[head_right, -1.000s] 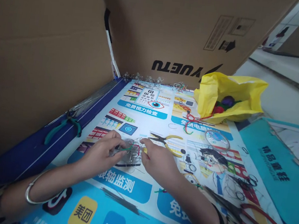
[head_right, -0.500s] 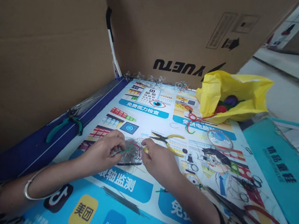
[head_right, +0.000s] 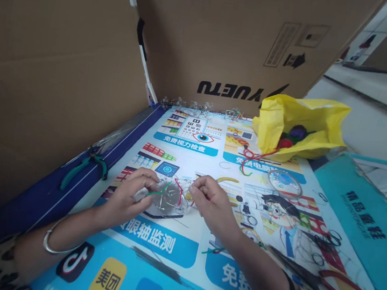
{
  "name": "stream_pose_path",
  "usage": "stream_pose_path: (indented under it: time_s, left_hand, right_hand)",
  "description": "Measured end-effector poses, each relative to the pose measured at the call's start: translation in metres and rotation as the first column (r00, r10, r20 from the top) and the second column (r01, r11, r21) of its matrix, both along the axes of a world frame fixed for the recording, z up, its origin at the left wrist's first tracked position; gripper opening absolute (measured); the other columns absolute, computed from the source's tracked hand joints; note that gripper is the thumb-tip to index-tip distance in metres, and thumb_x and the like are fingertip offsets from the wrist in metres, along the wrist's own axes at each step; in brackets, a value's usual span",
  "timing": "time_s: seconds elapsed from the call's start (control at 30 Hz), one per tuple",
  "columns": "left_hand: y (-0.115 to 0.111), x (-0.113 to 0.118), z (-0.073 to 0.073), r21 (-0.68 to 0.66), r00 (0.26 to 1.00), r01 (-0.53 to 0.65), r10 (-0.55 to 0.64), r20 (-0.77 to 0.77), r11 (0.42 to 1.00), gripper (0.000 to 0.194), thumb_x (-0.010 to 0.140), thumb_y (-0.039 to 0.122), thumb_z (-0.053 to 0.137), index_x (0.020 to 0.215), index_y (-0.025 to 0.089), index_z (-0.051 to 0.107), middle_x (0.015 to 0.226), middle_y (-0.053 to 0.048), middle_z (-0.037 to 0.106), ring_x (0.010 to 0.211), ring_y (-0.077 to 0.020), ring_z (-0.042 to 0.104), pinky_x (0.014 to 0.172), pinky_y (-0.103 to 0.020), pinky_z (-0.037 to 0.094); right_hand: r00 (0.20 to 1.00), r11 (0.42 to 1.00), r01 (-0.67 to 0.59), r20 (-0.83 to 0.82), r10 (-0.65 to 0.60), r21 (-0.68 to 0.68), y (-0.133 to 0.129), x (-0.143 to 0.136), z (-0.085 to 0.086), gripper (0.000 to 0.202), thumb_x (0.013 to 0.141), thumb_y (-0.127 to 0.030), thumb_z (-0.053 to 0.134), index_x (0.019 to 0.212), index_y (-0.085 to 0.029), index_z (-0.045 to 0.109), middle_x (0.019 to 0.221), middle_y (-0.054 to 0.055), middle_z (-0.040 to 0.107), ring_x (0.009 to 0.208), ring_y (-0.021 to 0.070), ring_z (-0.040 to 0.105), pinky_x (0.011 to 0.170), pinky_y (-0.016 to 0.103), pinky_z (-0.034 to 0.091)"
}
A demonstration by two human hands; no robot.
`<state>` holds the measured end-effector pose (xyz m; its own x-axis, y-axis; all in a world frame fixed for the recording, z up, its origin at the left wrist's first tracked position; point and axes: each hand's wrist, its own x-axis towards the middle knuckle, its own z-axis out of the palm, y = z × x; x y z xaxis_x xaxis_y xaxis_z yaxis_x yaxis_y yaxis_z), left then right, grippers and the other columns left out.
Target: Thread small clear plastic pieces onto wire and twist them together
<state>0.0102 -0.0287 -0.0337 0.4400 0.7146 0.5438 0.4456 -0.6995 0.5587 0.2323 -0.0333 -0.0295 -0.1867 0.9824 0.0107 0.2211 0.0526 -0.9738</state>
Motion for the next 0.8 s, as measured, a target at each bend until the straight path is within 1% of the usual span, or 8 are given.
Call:
stream_pose_path:
  time_s: [0.07, 0.13, 0.33, 0.47, 0.53, 0.6, 0.67, 0.8]
  left_hand:
    - [0.000, -0.001, 0.000, 0.040, 1.000, -0.026, 0.026, 0.001, 0.999, 0.018, 0.076, 0.004, 0.048, 0.087, 0.018, 0.052, 0.094, -0.006, 0.052, 0.094, -0.0170, 0.051, 0.081, -0.032, 0.045]
    - [-0.001, -0.002, 0.000, 0.071, 0.999, -0.040, 0.040, -0.011, 0.997, 0.019, 0.077, 0.005, 0.048, 0.089, 0.019, 0.051, 0.097, -0.006, 0.052, 0.096, -0.0176, 0.051, 0.084, -0.033, 0.045]
    - [-0.001, -0.004, 0.001, 0.133, 0.999, -0.046, 0.047, -0.009, 0.990, 0.019, 0.077, 0.005, 0.049, 0.090, 0.019, 0.051, 0.101, -0.007, 0.054, 0.100, -0.0181, 0.051, 0.086, -0.033, 0.045]
    - [-0.002, -0.005, 0.003, 0.216, 0.999, -0.036, 0.039, -0.009, 0.976, 0.022, 0.076, 0.003, 0.049, 0.091, 0.019, 0.051, 0.103, -0.007, 0.054, 0.101, -0.0183, 0.051, 0.087, -0.034, 0.045]
    - [-0.003, -0.005, 0.004, 0.263, 0.999, -0.033, 0.034, 0.002, 0.964, 0.023, 0.075, 0.003, 0.050, 0.092, 0.019, 0.051, 0.102, -0.007, 0.054, 0.101, -0.0186, 0.051, 0.087, -0.035, 0.045]
    - [-0.004, -0.005, 0.004, 0.285, 1.000, -0.030, 0.028, 0.011, 0.958, 0.024, 0.075, 0.003, 0.049, 0.092, 0.020, 0.052, 0.102, -0.007, 0.055, 0.100, -0.0186, 0.052, 0.087, -0.036, 0.045]
    - [-0.006, -0.004, 0.005, 0.258, 0.999, -0.036, 0.031, 0.026, 0.965, 0.024, 0.076, 0.003, 0.049, 0.092, 0.019, 0.052, 0.101, -0.007, 0.055, 0.099, -0.0181, 0.053, 0.085, -0.035, 0.046]
    - [-0.006, 0.000, 0.004, 0.084, 0.989, -0.118, 0.110, 0.101, 0.989, 0.016, 0.079, 0.006, 0.048, 0.088, 0.019, 0.051, 0.098, -0.006, 0.056, 0.096, -0.0172, 0.054, 0.084, -0.034, 0.046]
  right_hand:
    - [0.998, 0.999, 0.034, -0.057, -0.034, 0.008, -0.002, 0.001, 0.002, 0.018, 0.085, -0.037, 0.052, 0.079, -0.020, 0.048, 0.052, -0.008, 0.042, 0.045, 0.0075, 0.037, 0.044, 0.020, 0.029]
    - [0.996, 0.997, 0.067, -0.060, -0.064, 0.044, -0.004, 0.002, 0.005, 0.018, 0.085, -0.037, 0.053, 0.080, -0.020, 0.050, 0.053, -0.007, 0.043, 0.047, 0.0079, 0.038, 0.045, 0.021, 0.030]
    - [0.993, 0.978, 0.108, 0.021, -0.113, 0.179, -0.007, 0.004, 0.018, 0.016, 0.082, -0.035, 0.055, 0.078, -0.019, 0.055, 0.057, -0.004, 0.047, 0.048, 0.0088, 0.040, 0.045, 0.022, 0.031]
    - [0.988, 0.951, 0.116, 0.068, -0.141, 0.285, -0.011, 0.005, 0.026, 0.012, 0.080, -0.031, 0.058, 0.077, -0.019, 0.058, 0.061, -0.002, 0.053, 0.054, 0.0102, 0.046, 0.051, 0.024, 0.036]
    - [0.986, 0.946, 0.120, 0.072, -0.148, 0.301, -0.012, 0.006, 0.026, 0.011, 0.080, -0.030, 0.059, 0.076, -0.019, 0.058, 0.063, -0.001, 0.054, 0.056, 0.0107, 0.047, 0.053, 0.024, 0.037]
    - [0.990, 0.957, 0.110, 0.055, -0.129, 0.268, -0.013, 0.006, 0.025, 0.011, 0.079, -0.030, 0.059, 0.077, -0.019, 0.058, 0.063, -0.002, 0.054, 0.056, 0.0104, 0.047, 0.052, 0.024, 0.036]
    - [0.995, 0.977, 0.103, -0.017, -0.102, 0.188, -0.011, 0.005, 0.022, 0.013, 0.081, -0.033, 0.058, 0.083, -0.020, 0.057, 0.061, -0.003, 0.051, 0.053, 0.0093, 0.044, 0.049, 0.023, 0.033]
    - [0.963, 0.992, 0.126, -0.239, -0.126, -0.015, -0.005, 0.002, 0.012, 0.019, 0.084, -0.039, 0.052, 0.093, -0.022, 0.051, 0.052, -0.008, 0.042, 0.044, 0.0079, 0.035, 0.044, 0.021, 0.028]
